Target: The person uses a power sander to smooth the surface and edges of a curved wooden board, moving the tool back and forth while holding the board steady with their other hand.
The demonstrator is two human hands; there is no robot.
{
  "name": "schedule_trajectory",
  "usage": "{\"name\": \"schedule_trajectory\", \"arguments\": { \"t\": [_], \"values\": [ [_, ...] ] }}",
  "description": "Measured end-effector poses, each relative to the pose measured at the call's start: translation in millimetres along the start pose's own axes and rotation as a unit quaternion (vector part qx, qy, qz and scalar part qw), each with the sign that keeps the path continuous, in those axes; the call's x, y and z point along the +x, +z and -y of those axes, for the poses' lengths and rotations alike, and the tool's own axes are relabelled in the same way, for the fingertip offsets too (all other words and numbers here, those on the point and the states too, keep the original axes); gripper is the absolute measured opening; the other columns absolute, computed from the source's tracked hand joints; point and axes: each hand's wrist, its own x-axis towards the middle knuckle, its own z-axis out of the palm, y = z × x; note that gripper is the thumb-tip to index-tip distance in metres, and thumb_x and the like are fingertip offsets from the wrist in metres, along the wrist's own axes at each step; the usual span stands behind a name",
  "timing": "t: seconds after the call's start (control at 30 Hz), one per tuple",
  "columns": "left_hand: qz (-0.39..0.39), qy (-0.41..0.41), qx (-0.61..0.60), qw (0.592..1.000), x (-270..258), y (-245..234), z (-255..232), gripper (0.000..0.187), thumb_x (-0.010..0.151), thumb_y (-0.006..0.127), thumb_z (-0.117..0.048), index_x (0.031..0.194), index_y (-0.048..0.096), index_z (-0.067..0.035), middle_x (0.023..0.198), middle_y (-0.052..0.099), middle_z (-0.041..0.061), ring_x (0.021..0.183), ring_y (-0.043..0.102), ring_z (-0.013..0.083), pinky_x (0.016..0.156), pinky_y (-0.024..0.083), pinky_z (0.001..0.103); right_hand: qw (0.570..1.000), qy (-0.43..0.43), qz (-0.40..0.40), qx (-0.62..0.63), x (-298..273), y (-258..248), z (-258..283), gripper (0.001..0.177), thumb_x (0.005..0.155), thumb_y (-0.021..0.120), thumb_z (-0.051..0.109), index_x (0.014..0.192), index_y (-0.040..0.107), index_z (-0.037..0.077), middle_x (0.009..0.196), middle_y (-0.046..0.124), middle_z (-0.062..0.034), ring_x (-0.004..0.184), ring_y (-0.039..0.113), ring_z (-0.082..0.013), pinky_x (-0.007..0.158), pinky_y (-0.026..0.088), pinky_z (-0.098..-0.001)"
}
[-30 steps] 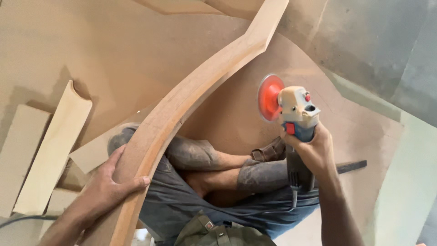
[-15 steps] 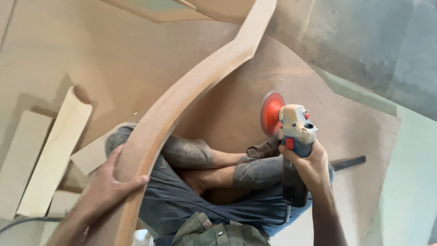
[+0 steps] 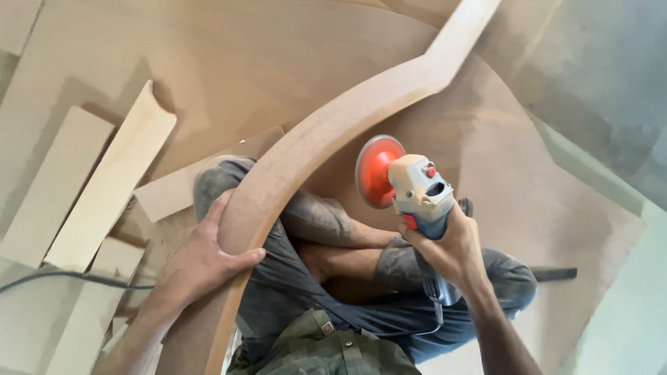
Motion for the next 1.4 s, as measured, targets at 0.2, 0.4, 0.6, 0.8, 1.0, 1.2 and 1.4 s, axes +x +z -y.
{"name": "schedule_trajectory", "arguments": {
  "t": [0.2,0.4,0.6,0.8,1.0,1.2,1.4],
  "values": [
    [0.029,-0.045,0.014,0.998,-1.9,-5.4,-9.5,0.117,0.062,0.09,-0.047,0.158,0.024,-0.04,0.13,0.067,0.019,0.119,0.067,0.0353,0.104,0.051,0.046,0.996,-0.068,0.037,-0.039,13.5,22.2,21.7,0.061,0.073,0.086,0.024,0.123,0.06,-0.002,0.101,0.077,-0.0203,0.096,0.078,-0.0305,0.082,0.059,-0.039],
    [0.04,-0.048,0.032,0.998,1.2,-8.2,-9.7,0.121,0.061,0.09,-0.051,0.16,0.023,-0.035,0.13,0.067,0.022,0.121,0.067,0.0355,0.108,0.05,0.044,0.991,-0.078,0.081,-0.074,19.2,35.3,28.7,0.063,0.074,0.086,0.027,0.122,0.057,-0.002,0.096,0.076,-0.0226,0.091,0.077,-0.0361,0.077,0.059,-0.0413],
    [0.035,-0.014,-0.006,0.999,5.6,-9.3,-2.4,0.122,0.058,0.091,-0.051,0.158,0.027,-0.027,0.134,0.063,0.021,0.124,0.064,0.0332,0.107,0.049,0.042,0.991,-0.09,0.072,-0.064,18.6,34.8,28.2,0.064,0.074,0.086,0.027,0.123,0.057,-0.002,0.097,0.076,-0.0225,0.091,0.077,-0.0354,0.077,0.06,-0.0412],
    [0.048,-0.034,-0.002,0.998,8.0,-9.7,-1.6,0.126,0.057,0.091,-0.052,0.16,0.023,-0.028,0.138,0.061,0.02,0.125,0.063,0.032,0.108,0.048,0.042,0.989,-0.108,0.091,-0.054,21.1,28.2,24.4,0.064,0.075,0.085,0.028,0.123,0.056,-0.002,0.096,0.077,-0.0204,0.088,0.078,-0.0325,0.075,0.06,-0.0404],
    [0.049,-0.036,-0.004,0.998,10.0,-7.9,-0.3,0.126,0.057,0.091,-0.053,0.16,0.023,-0.027,0.137,0.062,0.02,0.125,0.064,0.0311,0.107,0.049,0.041,0.984,-0.099,0.129,-0.069,16.8,42.9,36.1,0.062,0.073,0.087,0.032,0.117,0.058,0.0,0.091,0.076,-0.0202,0.084,0.077,-0.0358,0.072,0.059,-0.0426],
    [0.042,-0.023,0.006,0.999,12.1,-6.3,1.9,0.122,0.059,0.09,-0.051,0.16,0.025,-0.029,0.132,0.065,0.019,0.119,0.067,0.0316,0.103,0.051,0.042,0.986,-0.081,0.117,-0.091,25.3,42.9,40.9,0.06,0.075,0.087,0.034,0.114,0.059,0.0,0.09,0.075,-0.0203,0.083,0.076,-0.037,0.07,0.059,-0.0441],
    [0.031,-0.026,-0.003,0.999,17.4,1.5,12.7,0.125,0.058,0.091,-0.05,0.163,0.026,-0.029,0.128,0.067,0.02,0.116,0.069,0.033,0.1,0.053,0.044,0.992,-0.073,0.008,-0.103,66.4,26.9,12.4,0.062,0.075,0.086,0.029,0.12,0.058,-0.003,0.094,0.075,-0.0244,0.087,0.075,-0.0396,0.073,0.059,-0.0451]
  ]
}}
